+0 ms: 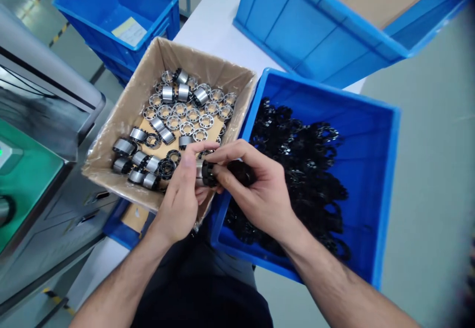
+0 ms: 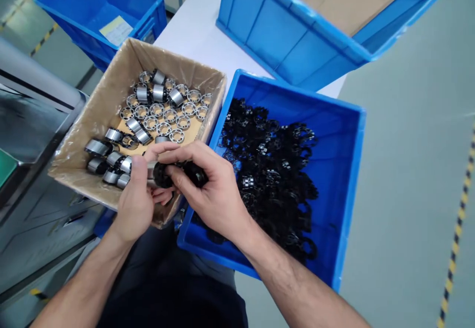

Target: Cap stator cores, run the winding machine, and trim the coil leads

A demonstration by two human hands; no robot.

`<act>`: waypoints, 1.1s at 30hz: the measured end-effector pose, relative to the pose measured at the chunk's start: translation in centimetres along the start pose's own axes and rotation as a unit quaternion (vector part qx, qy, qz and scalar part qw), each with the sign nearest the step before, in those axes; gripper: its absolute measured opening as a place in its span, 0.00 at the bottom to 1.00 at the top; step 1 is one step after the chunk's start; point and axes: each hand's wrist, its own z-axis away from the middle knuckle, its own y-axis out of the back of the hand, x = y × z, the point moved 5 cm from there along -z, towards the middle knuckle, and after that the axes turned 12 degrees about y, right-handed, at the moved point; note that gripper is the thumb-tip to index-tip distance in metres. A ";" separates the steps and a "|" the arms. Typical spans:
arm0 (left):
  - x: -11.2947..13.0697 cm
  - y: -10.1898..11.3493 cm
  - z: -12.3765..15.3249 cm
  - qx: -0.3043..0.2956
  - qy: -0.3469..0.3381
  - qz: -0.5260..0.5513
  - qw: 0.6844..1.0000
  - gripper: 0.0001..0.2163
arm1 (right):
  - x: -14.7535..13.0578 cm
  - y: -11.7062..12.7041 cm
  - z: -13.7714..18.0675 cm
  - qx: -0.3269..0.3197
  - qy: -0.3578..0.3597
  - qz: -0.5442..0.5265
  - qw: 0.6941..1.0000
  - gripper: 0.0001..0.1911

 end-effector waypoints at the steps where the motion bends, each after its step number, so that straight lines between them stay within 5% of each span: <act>1: 0.0 -0.2 0.0 -0.004 -0.005 -0.001 1.000 0.33 | 0.2 0.0 0.2 0.008 0.002 0.005 1.000 0.09; 12: 0.1 -0.3 0.1 -0.012 -0.028 -0.032 0.999 0.27 | 0.0 0.0 0.6 0.020 0.034 0.056 0.998 0.09; 17: 0.9 0.1 -0.3 0.018 -0.065 0.013 0.998 0.33 | 0.9 2.6 0.5 0.032 -0.065 -0.030 0.997 0.08; 20: 1.3 0.5 -0.4 0.060 -0.066 0.040 0.995 0.33 | 1.2 3.5 0.5 0.029 -0.079 -0.074 0.994 0.18; 23: 1.5 0.4 -0.5 0.049 -0.053 0.043 0.996 0.28 | 0.9 2.8 0.6 -0.004 -0.087 -0.074 0.993 0.27; 33: 0.3 0.2 -0.5 0.000 -0.040 0.009 0.999 0.27 | 0.4 1.8 0.4 -0.007 -0.030 -0.047 0.998 0.22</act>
